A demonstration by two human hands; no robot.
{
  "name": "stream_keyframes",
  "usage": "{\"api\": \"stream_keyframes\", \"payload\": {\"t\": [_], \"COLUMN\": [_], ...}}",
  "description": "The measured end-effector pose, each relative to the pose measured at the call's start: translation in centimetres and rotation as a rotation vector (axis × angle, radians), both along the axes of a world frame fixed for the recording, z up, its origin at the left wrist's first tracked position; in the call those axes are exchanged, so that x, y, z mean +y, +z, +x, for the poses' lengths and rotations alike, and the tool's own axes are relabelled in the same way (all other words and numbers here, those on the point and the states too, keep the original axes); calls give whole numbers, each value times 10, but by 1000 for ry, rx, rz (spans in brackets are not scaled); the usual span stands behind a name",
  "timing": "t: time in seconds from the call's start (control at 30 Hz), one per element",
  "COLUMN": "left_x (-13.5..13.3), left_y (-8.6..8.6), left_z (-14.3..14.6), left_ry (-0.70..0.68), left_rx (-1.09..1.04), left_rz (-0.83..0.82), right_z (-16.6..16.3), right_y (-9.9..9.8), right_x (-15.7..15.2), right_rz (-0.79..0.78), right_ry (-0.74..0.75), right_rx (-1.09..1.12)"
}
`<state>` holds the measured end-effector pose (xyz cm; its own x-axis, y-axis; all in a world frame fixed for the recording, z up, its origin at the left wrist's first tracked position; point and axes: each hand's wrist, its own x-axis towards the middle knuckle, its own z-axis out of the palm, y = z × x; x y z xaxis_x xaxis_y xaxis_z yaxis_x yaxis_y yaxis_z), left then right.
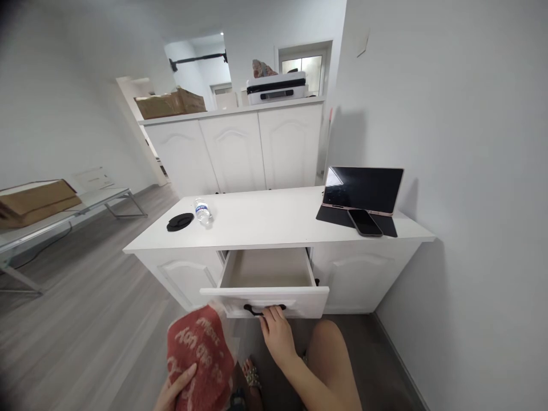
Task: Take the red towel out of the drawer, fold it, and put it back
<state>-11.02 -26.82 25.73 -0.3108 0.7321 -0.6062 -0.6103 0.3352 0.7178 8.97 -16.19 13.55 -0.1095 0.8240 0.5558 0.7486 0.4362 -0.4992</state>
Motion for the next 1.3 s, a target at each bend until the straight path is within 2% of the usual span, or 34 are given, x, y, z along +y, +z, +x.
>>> {"api": "stream_keyframes", "payload": {"t": [0.13,0.33,0.4,0.5,0.63,0.73,0.8,0.9,1.0,1.07,1.13,1.23,1.3], "left_x": [20,75,93,123,171,208,227,241,241,241,241,242,242], "left_y": [28,71,81,88,75,55,40,18,-1,-10,-16,-22,-27], "left_z": [-4,1,6,13,17,24,35,62,91,106,115,118,117], "left_ry": [12,-81,-150,-254,-357,-450,-636,-1032,-1513,-1774,-1923,-2018,-2085], "left_rx": [-46,23,77,140,281,581,854,1129,1072,1054,1172,1354,1358], "left_rz": [85,301,345,311,237,267,247,184,216,259,325,388,407], "right_z": [0,-4,-4,-3,-2,-1,0,1,3,4,5,5,5], "right_y": [-3,0,1,2,1,0,-1,-1,0,1,0,-2,-4], "right_x": [-22,-42,-48,-54,-55,-53,-53,-52,-51,-51,-51,-50,-50], "right_rz": [-13,-44,-51,-65,-106,-104,-94,-86,-79,-78,-81,-75,-66], "right_ry": [12,30,37,25,26,40,49,61,69,72,76,81,80], "right_rx": [-1,-4,-6,-8,-10,-9,-1,6,2,-5,-15,-19,-18]}}
